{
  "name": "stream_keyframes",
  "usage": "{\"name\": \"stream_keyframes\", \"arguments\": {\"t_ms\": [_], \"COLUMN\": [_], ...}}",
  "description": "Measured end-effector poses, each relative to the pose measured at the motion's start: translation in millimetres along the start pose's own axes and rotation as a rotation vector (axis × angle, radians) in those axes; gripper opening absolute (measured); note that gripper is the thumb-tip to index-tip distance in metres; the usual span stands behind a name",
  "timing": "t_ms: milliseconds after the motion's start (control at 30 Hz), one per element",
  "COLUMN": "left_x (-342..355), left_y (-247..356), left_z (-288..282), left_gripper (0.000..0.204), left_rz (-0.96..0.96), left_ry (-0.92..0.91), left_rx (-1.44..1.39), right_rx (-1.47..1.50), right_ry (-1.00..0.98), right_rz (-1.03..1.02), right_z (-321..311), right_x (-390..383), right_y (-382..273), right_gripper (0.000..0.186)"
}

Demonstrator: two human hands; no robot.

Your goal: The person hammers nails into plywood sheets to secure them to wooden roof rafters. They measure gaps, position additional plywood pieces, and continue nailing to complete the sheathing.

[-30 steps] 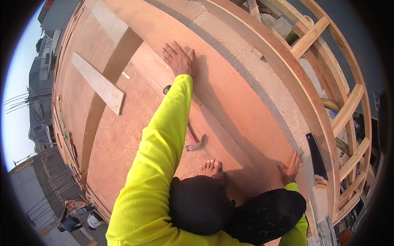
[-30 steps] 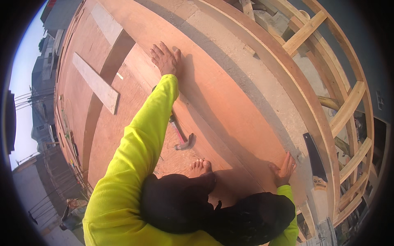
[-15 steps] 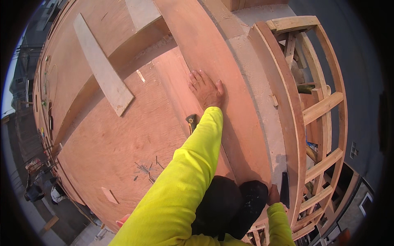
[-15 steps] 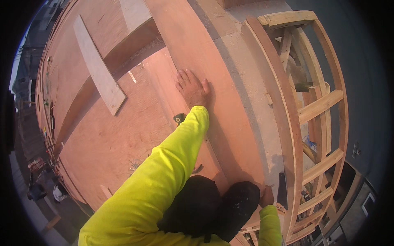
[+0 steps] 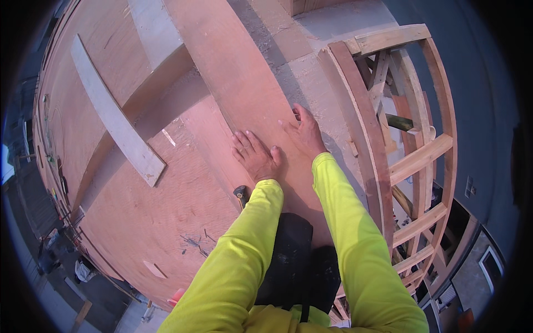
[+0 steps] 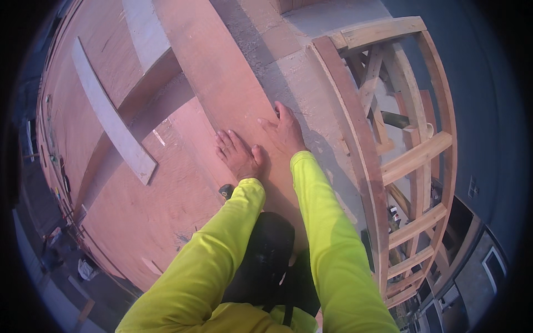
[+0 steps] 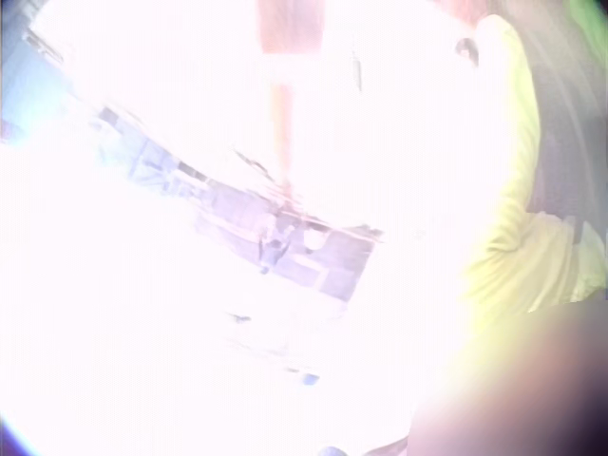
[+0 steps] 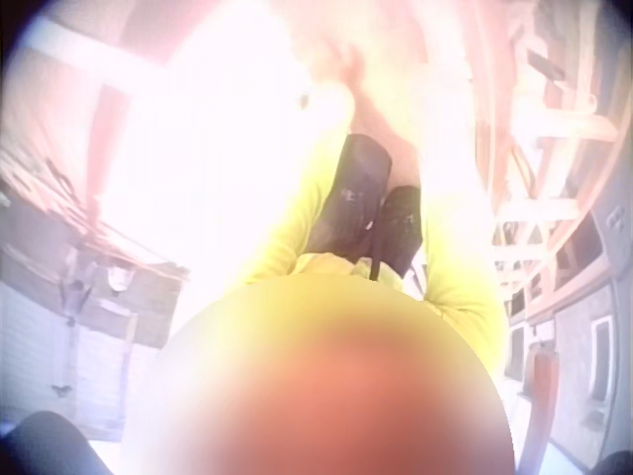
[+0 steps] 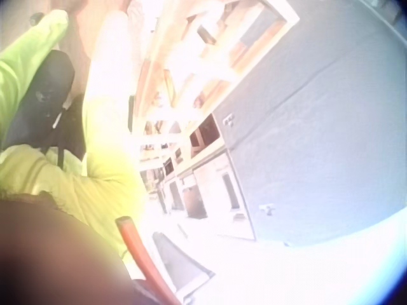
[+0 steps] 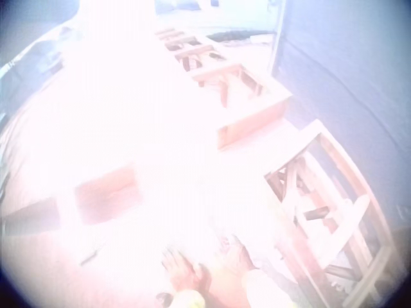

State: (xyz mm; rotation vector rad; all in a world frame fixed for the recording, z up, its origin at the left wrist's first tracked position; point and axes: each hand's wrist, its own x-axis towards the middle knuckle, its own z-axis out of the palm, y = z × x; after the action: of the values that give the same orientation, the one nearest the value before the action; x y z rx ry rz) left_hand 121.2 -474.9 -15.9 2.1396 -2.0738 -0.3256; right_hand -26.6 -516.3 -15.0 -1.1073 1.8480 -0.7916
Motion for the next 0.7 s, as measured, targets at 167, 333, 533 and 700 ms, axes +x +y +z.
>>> {"name": "stream_keyframes", "arguments": {"t_ms": [167, 333, 533, 700], "left_x": [3.0, 2.0, 2.4, 2.0], "left_y": [7.2, 4.5, -3.0, -6.7], "left_z": [-12.5, -8.3, -0.6, 2.7], "left_gripper": [0.088, 0.084, 0.083, 0.086], "left_rz": [-0.011, -0.032, -0.004, 0.015], "left_ry": [-0.023, -0.012, 0.018, 0.008], "left_rx": [-0.011, -0.037, -0.089, -0.079], "right_rx": [-0.117, 0.120, 0.248, 0.311], "right_ry": [0.061, 0.068, 0.111, 0.088], "right_rz": [0.054, 0.115, 0.115, 0.131], "right_z": [27.8, 26.4, 44.1, 49.4], "right_x": [14.7, 47.6, 109.8, 114.7], "right_y": [-14.6, -23.3, -41.5, -41.2], "right_gripper": [0.068, 0.057, 0.044, 0.042]}}
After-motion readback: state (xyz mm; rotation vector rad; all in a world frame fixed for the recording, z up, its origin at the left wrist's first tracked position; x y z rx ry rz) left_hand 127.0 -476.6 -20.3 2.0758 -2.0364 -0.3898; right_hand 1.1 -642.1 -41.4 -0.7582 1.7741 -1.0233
